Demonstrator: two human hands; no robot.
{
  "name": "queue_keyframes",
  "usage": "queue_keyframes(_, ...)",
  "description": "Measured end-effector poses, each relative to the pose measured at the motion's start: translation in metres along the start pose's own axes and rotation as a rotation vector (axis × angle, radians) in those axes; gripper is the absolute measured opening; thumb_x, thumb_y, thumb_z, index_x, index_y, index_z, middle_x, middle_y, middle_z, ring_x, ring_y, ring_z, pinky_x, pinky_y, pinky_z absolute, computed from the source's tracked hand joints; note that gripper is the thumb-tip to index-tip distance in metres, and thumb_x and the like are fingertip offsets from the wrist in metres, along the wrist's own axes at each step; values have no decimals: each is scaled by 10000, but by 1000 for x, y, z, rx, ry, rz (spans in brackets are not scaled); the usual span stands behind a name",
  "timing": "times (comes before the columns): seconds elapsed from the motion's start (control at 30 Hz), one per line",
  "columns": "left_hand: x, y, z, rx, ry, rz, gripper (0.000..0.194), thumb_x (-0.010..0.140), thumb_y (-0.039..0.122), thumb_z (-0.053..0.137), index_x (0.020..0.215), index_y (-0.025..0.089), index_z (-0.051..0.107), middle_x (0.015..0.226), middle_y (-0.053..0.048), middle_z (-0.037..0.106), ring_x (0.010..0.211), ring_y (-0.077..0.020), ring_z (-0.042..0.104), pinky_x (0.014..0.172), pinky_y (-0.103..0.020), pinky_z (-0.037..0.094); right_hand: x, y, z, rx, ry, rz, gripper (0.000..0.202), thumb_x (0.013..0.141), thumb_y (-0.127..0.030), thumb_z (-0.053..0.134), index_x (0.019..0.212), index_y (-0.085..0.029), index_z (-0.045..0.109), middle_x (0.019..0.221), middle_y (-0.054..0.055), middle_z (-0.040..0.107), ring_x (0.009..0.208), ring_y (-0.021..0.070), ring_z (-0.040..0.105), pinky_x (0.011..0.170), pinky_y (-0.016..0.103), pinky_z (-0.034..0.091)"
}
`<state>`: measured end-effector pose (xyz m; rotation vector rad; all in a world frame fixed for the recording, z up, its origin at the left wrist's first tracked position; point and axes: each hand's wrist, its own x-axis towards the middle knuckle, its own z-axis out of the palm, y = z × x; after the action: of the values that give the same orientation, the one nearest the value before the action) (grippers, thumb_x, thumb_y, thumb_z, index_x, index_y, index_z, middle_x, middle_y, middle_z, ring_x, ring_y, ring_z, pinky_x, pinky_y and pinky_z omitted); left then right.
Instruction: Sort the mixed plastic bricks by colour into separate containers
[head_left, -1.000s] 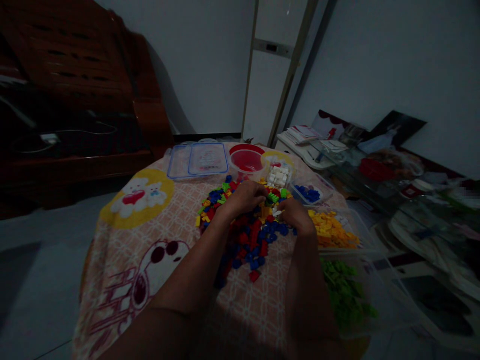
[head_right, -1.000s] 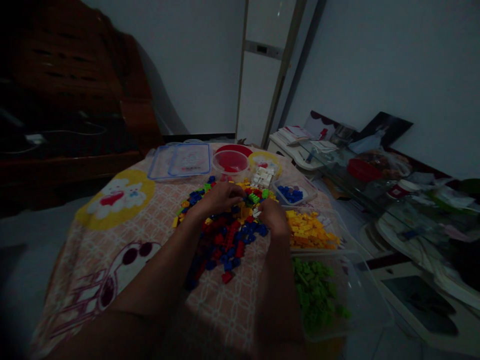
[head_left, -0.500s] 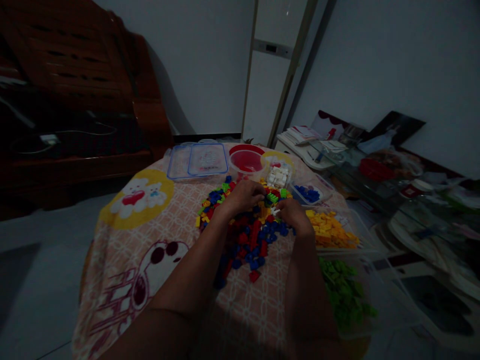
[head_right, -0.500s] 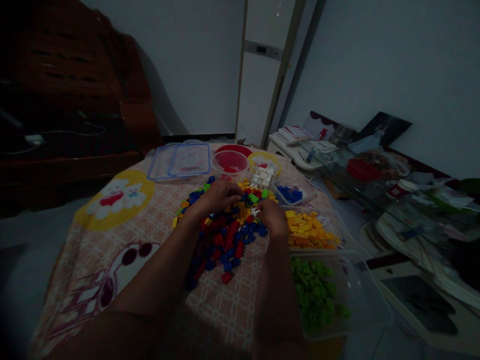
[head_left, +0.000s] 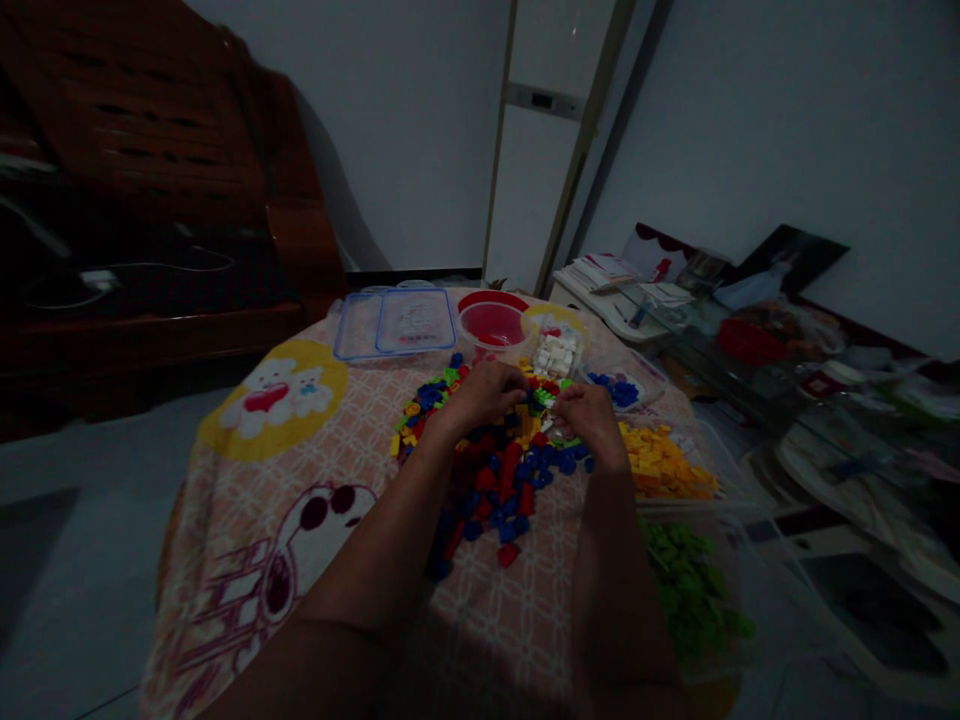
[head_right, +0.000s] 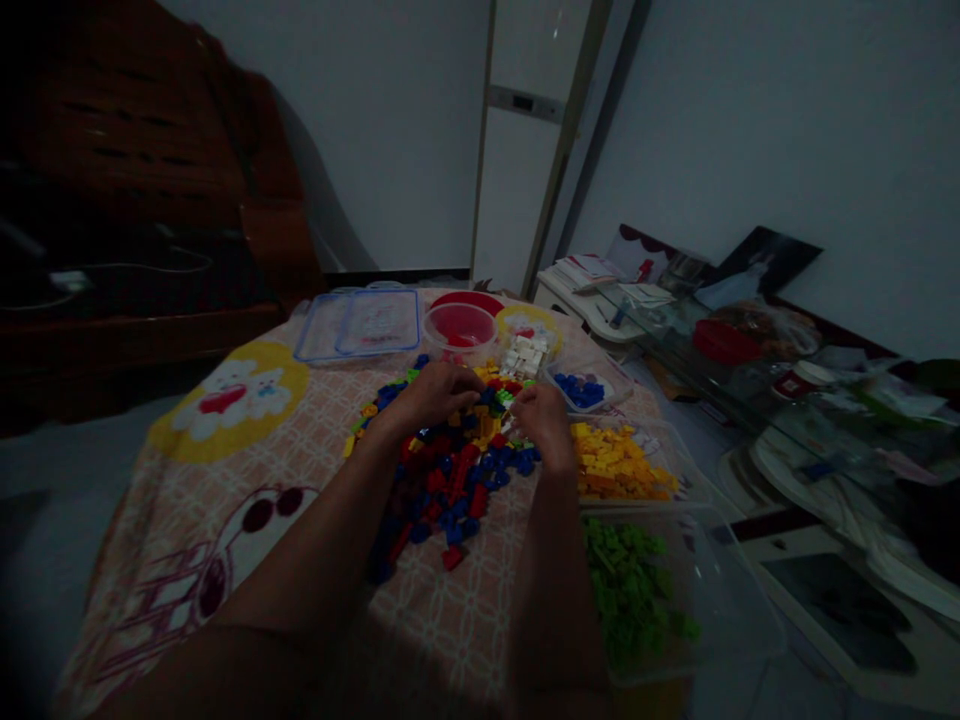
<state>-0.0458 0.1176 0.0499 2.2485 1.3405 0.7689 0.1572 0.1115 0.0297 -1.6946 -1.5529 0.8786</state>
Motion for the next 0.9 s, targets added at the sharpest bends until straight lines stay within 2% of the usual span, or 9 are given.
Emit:
queue_keyframes(0.1,0,-3,1,-14,8,6,173,836,169,651,947,145,782,891,-70,782,770,-170,691,747,-271,496,0,0,2,158,6,13,92,694,-158,627,774,-145,672,535,-20,644,450,136,608,441,200,486)
queue_keyframes(0.2,0,-5,2,-25,6,5,182,833,169,642,949,153,781,878,-62,778,763,-172,691,739,-273,499,-1,0,1,141,-98,70,30,687,-130,637,695,-136,665,484,-12,620,423,137,607,428,196,496)
queue_keyframes(0.27,0,-6,2,-23,6,5,193,829,164,634,954,152,780,882,-62,776,769,-174,691,745,-276,501,2,1,2,154,-85,94,43,703,-142,644,710,-122,682,515,15,648,464,154,647,475,219,545)
queue_keyframes(0.37,0,-7,1,-14,15,8,190,827,162,626,942,152,778,867,-62,772,758,-170,683,747,-278,498,13,0,7,303,184,15,325,725,-157,620,1027,-86,717,846,99,772,724,193,753,656,266,620)
queue_keyframes(0.43,0,-7,1,-15,19,13,185,826,161,625,932,155,776,861,-63,772,753,-166,679,736,-272,493,20,-1,11,399,325,-85,569,728,-149,581,1292,-84,624,1180,167,736,988,217,752,787,289,622)
queue_keyframes(0.5,0,-6,0,-14,18,13,182,827,164,626,930,156,776,864,-64,773,755,-166,679,725,-266,489,25,0,11,438,368,-138,690,722,-137,552,1408,-77,535,1342,208,655,1133,229,708,863,307,607)
queue_keyframes(0.7,0,-1,1,16,-2,-9,183,837,175,648,957,138,782,918,-83,781,806,-188,696,750,-277,488,19,4,-6,336,477,-97,509,766,-187,523,1239,-60,661,1072,169,762,925,223,755,779,302,618)
queue_keyframes(0.8,0,-1,1,16,2,-2,181,840,171,652,962,137,782,924,-83,781,816,-187,699,759,-276,488,9,4,-17,134,355,-46,381,792,-245,530,1066,-87,741,838,109,771,677,210,733,615,286,589)
queue_keyframes(0.9,1,-2,1,19,7,1,176,839,166,648,955,147,779,888,-70,778,779,-175,690,745,-273,487,0,4,-22,-178,156,-34,264,795,-221,536,852,-125,775,692,91,740,629,207,713,626,271,558)
